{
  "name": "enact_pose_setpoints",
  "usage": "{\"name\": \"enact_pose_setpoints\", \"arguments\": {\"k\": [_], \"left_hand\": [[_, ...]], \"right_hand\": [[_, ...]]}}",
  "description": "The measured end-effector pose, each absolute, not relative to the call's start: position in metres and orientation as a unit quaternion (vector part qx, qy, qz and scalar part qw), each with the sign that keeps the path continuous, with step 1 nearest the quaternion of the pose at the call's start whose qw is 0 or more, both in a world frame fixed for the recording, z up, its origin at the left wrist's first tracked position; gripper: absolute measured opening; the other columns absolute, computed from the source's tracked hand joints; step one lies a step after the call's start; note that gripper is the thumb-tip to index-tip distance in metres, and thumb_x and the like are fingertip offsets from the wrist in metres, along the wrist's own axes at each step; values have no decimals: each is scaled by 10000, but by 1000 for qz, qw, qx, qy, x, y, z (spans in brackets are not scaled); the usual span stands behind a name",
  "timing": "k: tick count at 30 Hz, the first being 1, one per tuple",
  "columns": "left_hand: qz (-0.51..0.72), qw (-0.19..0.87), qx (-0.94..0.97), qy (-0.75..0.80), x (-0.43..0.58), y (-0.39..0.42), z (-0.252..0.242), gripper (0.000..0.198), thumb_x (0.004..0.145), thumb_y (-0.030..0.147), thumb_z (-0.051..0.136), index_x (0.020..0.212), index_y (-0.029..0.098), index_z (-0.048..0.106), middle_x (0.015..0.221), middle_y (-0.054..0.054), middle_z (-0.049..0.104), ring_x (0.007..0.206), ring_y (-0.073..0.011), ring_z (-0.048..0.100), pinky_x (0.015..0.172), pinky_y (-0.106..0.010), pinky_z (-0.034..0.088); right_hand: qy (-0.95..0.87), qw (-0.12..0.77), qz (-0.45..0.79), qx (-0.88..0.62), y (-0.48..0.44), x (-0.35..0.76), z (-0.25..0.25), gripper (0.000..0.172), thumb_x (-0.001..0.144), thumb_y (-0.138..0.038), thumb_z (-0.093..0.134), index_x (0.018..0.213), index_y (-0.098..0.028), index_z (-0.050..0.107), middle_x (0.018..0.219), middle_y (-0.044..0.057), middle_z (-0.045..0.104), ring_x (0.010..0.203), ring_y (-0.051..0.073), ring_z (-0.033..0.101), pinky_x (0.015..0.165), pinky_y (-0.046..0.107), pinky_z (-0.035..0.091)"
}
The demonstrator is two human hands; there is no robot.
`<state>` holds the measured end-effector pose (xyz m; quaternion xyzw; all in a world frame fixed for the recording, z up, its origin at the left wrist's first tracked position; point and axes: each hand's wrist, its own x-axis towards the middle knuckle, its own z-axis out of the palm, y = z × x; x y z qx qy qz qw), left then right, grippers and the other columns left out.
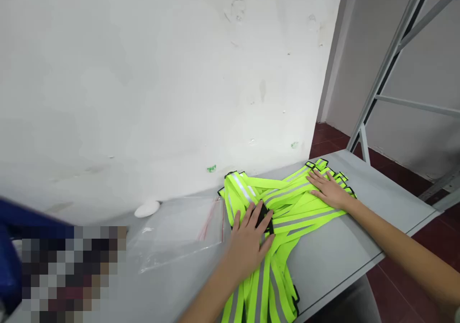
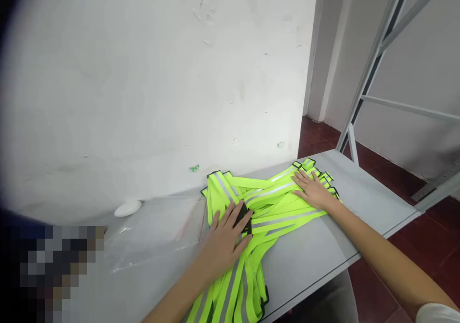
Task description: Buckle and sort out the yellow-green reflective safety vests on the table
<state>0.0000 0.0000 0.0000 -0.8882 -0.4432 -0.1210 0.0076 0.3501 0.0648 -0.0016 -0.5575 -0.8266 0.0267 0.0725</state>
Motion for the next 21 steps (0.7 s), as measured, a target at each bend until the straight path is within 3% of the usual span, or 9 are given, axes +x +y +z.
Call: {"name": "enact_pose_setpoints", "arguments": {"k": [4, 7, 9, 14, 17, 21], "left_hand": [[-116, 13, -887, -447, 1, 1, 0, 532, 963, 494, 350, 1476, 362, 301, 1591, -27, 203, 1441, -341, 215, 1114, -617, 223], [-113, 5, -886, -449, 1, 0, 1, 523, 969, 492, 336, 1474, 358, 306, 1594, -19, 193, 1448, -338, 194, 1119, -623, 208], [-114, -5, -886, -450, 2, -1, 2, 522, 972, 492, 326, 1474, 354, 306, 1595, -19, 186, 1452, -335, 182, 1124, -625, 195], [-130, -58, -882, -450, 3, -3, 6, 573, 971, 512, 316, 1506, 334, 214, 1602, -27, 147, 1467, -325, 119, 1141, -633, 117], [-161, -147, -867, -449, -2, 0, 9, 583, 996, 456, 265, 1529, 279, 109, 1590, -33, 195, 1474, -260, 118, 1174, -579, 72], [-256, -273, -809, -453, -14, 5, 12, 462, 1006, 307, 234, 1439, 233, 375, 1495, -22, 420, 1425, -177, 295, 1198, -445, 167]], "right_hand": [[-810, 172, -14, -560, 66, 355, -2, 503, 990, -463, 314, 1375, -195, 496, 1458, 112, 462, 1396, 260, 345, 1128, 517, 256], [-787, 261, -90, -551, 59, 359, 4, 367, 987, -362, 365, 1149, -190, 645, 1230, 111, 655, 1216, 262, 548, 995, 456, 407], [-793, 295, -137, -516, 51, 355, 9, 278, 962, -295, 425, 1049, -188, 667, 1088, 106, 706, 1073, 259, 617, 905, 432, 445], [-870, 348, -139, -321, 28, 299, 19, 160, 888, -151, 503, 957, -189, 643, 858, 67, 706, 834, 209, 618, 747, 367, 464], [-912, 336, -91, -219, 15, 241, 23, 158, 891, -169, 504, 984, -180, 631, 876, 69, 694, 816, 194, 592, 730, 348, 460], [-958, 245, -21, -146, 6, 179, 26, 279, 904, -367, 531, 1063, -162, 635, 929, 97, 673, 860, 216, 562, 780, 380, 453]]}}
